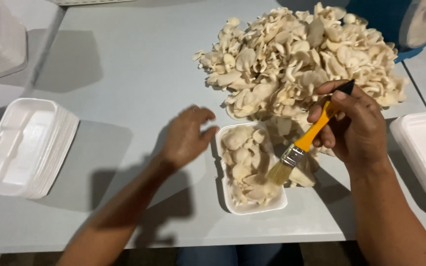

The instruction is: Picking oyster mushrooms from a pile, cleaning them with a brush, and packing them into styrofoam trays.

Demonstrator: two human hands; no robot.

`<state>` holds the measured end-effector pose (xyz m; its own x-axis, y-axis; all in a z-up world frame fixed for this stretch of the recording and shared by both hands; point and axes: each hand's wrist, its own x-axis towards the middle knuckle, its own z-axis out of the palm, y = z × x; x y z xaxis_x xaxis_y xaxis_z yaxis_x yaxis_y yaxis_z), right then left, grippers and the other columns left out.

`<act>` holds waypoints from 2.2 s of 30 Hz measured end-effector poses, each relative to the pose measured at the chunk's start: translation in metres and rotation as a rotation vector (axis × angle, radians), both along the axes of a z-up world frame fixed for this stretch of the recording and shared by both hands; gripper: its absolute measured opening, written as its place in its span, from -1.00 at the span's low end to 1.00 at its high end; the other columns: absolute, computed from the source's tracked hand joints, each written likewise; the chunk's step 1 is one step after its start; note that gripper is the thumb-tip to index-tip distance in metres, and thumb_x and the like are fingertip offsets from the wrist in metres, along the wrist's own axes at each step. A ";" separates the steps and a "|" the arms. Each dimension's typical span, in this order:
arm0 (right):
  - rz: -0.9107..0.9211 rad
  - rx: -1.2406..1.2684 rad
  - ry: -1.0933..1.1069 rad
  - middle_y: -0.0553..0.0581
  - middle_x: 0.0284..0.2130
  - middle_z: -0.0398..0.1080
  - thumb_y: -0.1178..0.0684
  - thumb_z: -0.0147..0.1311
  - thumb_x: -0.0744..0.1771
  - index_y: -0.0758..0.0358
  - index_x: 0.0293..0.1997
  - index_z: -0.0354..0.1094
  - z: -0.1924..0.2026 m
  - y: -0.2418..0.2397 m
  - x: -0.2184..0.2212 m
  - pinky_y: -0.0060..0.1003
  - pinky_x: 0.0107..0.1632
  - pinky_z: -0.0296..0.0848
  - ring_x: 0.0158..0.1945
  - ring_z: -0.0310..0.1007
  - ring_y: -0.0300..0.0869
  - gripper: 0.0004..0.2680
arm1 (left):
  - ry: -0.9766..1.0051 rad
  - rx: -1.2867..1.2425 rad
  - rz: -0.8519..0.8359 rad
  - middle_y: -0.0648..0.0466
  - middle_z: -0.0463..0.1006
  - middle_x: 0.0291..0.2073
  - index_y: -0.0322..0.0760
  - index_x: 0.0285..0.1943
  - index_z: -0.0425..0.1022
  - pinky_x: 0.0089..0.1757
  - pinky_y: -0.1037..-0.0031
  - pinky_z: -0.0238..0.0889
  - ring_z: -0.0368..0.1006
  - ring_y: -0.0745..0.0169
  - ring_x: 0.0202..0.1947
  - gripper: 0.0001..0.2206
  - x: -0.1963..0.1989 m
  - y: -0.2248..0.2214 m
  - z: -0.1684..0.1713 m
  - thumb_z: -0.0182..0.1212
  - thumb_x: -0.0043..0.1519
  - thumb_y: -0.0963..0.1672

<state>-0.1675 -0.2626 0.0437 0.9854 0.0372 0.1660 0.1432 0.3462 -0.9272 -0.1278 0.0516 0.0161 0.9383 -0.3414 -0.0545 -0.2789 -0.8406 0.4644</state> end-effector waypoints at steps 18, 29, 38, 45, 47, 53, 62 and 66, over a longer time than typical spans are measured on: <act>-0.043 0.018 0.004 0.24 -0.41 0.51 0.07 -0.03 0.42 0.35 -0.05 0.40 0.004 -0.015 0.007 -0.52 -0.65 0.39 -0.78 0.28 -0.29 -0.84 | 0.031 -0.304 0.116 -0.08 0.12 0.51 -0.14 0.56 0.04 0.34 -0.04 -0.10 -0.02 -0.16 0.48 -0.33 0.156 -0.063 -0.039 -0.07 0.33 0.16; -0.053 0.029 0.004 0.24 -0.39 0.52 0.08 -0.04 0.42 0.35 -0.06 0.40 0.009 -0.017 0.004 -0.47 -0.62 0.48 -0.76 0.30 -0.31 -0.85 | -0.539 -0.472 0.270 0.02 0.56 -0.10 -0.07 0.08 0.54 -0.20 0.21 0.36 0.53 0.03 -0.17 -0.72 0.167 -0.066 -0.067 0.14 0.19 -0.13; -0.085 0.011 0.019 0.22 -0.42 0.52 0.08 -0.05 0.41 0.34 -0.09 0.41 0.010 -0.018 0.005 -0.49 -0.68 0.35 -0.77 0.26 -0.30 -0.85 | -0.424 -0.479 -0.192 -0.14 0.38 0.19 -0.12 0.27 0.41 0.09 0.02 0.33 0.35 -0.08 0.14 -0.63 0.096 -0.125 -0.050 0.20 0.28 -0.06; -0.088 0.015 0.062 0.25 -0.42 0.50 0.07 -0.01 0.42 0.37 -0.06 0.39 0.010 -0.015 0.002 -0.50 -0.66 0.39 -0.76 0.27 -0.29 -0.85 | -0.475 -0.593 -0.088 -0.16 0.34 0.30 -0.06 0.33 0.35 0.24 -0.09 0.05 0.20 -0.16 0.33 -0.58 0.158 -0.090 -0.041 0.23 0.31 0.02; -0.041 0.032 0.017 0.26 -0.40 0.52 0.08 -0.01 0.42 0.39 -0.06 0.38 0.013 -0.012 0.002 -0.51 -0.63 0.45 -0.75 0.31 -0.31 -0.85 | -0.403 -0.512 0.130 -0.03 0.42 0.17 -0.12 0.22 0.42 0.15 0.18 0.17 0.31 0.05 0.17 -0.64 0.200 -0.070 -0.029 0.28 0.30 0.00; -0.089 0.051 0.043 0.33 -0.42 0.52 0.09 0.00 0.42 0.45 -0.06 0.38 0.008 -0.014 0.002 -0.42 -0.67 0.42 -0.78 0.25 -0.28 -0.83 | -0.120 -0.265 0.190 -0.06 0.24 0.40 -0.03 0.50 0.23 0.19 0.03 0.07 0.12 -0.17 0.39 -0.33 0.268 -0.072 -0.028 -0.02 0.26 0.22; -0.084 0.067 0.044 0.34 -0.41 0.52 0.09 -0.02 0.41 0.45 -0.05 0.39 0.005 -0.016 0.006 -0.39 -0.66 0.45 -0.77 0.26 -0.28 -0.83 | -0.076 -0.072 -0.054 0.06 0.34 0.33 -0.03 0.24 0.55 0.22 0.06 0.06 0.17 -0.10 0.34 -0.59 0.331 -0.093 -0.076 0.03 0.28 0.06; -0.097 0.019 0.041 0.31 -0.41 0.52 0.08 -0.03 0.42 0.42 -0.05 0.39 0.006 -0.012 0.003 -0.46 -0.67 0.42 -0.77 0.27 -0.28 -0.83 | -0.038 -0.215 -0.048 0.01 0.39 0.18 -0.22 0.17 0.55 0.07 0.10 0.22 0.28 -0.06 0.21 -0.60 0.271 -0.074 -0.051 0.07 0.28 0.02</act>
